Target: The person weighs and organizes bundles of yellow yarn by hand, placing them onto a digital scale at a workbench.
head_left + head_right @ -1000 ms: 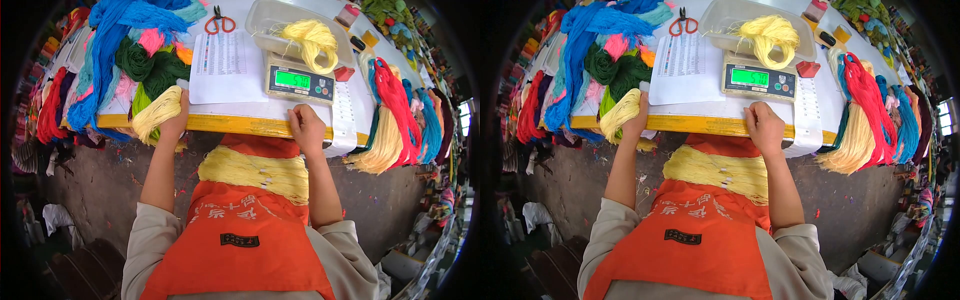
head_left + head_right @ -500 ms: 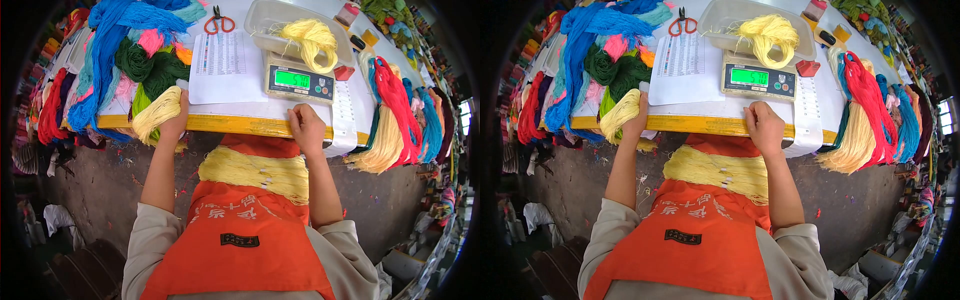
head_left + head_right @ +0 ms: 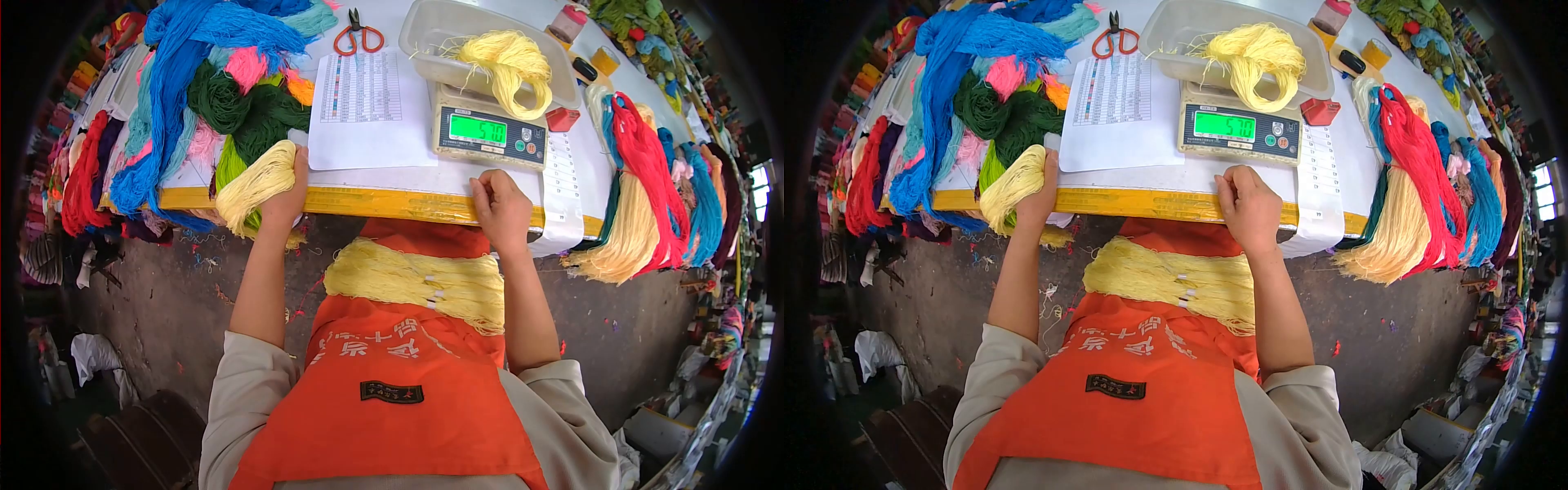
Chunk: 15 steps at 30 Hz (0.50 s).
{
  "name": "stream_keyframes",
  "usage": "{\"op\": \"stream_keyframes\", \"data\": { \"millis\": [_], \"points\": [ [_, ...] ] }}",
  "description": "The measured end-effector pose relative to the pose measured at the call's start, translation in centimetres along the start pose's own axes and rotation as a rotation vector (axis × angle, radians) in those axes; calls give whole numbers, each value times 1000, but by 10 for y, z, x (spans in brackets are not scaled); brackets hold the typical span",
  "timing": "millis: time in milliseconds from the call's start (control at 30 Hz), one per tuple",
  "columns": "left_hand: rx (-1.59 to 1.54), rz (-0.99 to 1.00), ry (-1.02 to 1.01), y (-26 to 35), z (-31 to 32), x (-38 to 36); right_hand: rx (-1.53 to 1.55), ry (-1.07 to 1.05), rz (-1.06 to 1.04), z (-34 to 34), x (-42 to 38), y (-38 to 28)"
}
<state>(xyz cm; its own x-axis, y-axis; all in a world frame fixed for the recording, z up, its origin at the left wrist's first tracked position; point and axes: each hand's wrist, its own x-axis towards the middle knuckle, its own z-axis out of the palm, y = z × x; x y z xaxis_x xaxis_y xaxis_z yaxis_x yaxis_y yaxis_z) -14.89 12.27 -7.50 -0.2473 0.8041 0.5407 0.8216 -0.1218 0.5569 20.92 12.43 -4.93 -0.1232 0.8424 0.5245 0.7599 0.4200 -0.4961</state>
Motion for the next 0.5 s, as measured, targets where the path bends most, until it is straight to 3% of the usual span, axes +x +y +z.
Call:
{"op": "stream_keyframes", "data": {
  "millis": [500],
  "points": [
    [-27,11,23,3,0,0,-1,4,-9,0,0,0]
  ]
}}
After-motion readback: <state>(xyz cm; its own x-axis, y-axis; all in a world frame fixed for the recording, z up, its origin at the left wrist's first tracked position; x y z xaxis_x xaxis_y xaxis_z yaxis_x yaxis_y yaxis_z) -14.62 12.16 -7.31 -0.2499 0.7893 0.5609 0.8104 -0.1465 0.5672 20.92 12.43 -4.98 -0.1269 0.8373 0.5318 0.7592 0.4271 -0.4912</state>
